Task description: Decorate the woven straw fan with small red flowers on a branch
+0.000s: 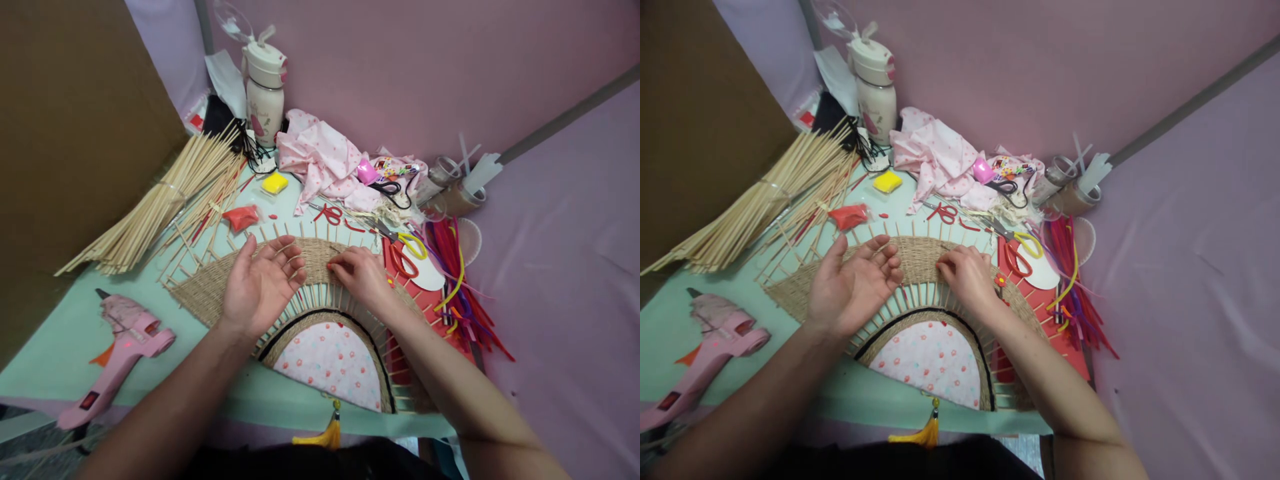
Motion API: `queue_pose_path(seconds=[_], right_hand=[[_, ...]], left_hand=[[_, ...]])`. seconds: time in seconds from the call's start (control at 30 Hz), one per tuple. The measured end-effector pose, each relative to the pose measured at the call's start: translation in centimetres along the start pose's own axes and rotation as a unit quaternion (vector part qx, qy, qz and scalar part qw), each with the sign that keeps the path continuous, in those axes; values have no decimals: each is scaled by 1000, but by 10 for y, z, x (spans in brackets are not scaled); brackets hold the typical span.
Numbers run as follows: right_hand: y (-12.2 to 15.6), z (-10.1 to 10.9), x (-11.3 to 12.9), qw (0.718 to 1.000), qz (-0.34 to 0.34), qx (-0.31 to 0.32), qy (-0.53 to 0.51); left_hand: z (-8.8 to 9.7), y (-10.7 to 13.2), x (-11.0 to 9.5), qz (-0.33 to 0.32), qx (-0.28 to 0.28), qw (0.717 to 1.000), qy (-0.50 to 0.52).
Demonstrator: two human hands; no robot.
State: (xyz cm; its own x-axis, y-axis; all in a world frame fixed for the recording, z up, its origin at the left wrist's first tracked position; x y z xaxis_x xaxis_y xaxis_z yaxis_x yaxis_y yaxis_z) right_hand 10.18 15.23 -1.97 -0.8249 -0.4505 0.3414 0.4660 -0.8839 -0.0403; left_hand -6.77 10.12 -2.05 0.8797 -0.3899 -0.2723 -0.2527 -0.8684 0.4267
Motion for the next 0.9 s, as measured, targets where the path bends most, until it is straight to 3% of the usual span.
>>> queue_pose_path(seconds=[0.7, 0.9], right_hand=[[3, 2, 4, 1000, 11, -24, -1], [29, 9, 21, 992, 54, -55, 102]], left_hand=[[0, 0, 0, 0, 6, 1000, 0], [0, -1, 0, -4, 6, 1000, -4]])
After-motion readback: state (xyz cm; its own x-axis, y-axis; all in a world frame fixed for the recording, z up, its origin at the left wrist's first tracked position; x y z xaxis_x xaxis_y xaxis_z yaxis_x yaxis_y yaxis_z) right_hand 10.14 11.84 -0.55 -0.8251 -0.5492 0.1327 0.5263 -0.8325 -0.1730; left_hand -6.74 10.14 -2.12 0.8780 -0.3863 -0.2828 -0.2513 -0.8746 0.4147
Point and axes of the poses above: each hand's wrist, its own y-axis away from the middle knuckle, its own z-axis out of the back of the hand, x = y × z, the point moved 6 cm from there along -y, towards the middle knuckle, and after that the axes turned 7 degrees about z, right-handed, at the moved point
